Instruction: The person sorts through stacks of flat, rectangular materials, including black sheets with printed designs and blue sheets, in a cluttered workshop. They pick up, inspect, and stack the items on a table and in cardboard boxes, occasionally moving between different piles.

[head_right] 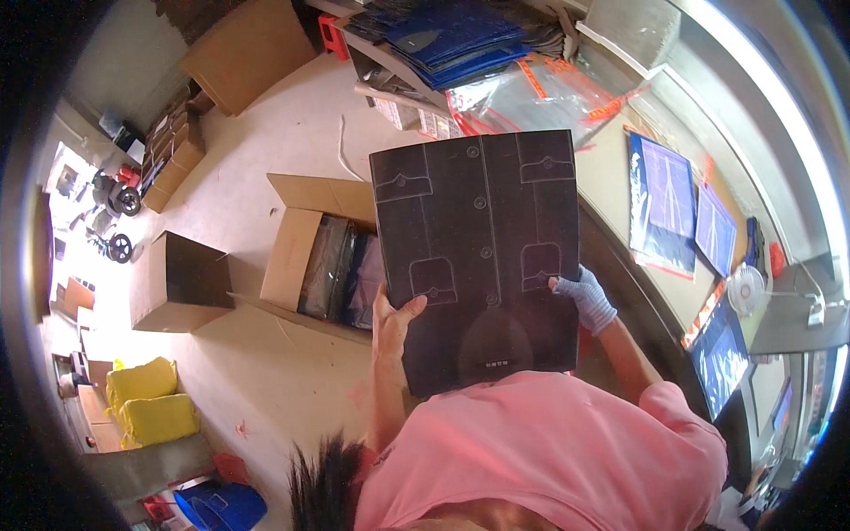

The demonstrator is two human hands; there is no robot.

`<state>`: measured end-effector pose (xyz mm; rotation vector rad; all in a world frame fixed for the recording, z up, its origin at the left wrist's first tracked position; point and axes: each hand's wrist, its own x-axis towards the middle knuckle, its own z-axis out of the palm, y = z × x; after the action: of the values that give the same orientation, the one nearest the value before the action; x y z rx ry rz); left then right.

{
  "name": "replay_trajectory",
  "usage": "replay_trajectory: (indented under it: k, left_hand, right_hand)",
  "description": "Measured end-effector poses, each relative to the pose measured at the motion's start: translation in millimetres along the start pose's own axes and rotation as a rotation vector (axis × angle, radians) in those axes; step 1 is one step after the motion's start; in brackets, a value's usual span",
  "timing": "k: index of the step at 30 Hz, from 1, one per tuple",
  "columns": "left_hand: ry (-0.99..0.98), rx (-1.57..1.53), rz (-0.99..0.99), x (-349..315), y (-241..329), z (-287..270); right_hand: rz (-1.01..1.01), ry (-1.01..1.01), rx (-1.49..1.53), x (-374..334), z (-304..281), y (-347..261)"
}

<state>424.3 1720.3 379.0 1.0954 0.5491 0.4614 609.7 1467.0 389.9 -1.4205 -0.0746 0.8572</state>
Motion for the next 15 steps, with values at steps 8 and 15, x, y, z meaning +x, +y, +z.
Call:
replay_trajectory:
  k: [8, 15]
  left_hand:
    - [0.083, 0.025, -0.047, 152.5, -14.1, 41.5]
    - [-0.04, 0.148, -0.087, 300.3, -3.4, 126.8]
  right_hand:
    - [-0.022, -0.051, -0.101, 164.2, -29.6, -67.2]
    - [0.014, 0.12, -0.125, 239.8, -92.1, -146.9]
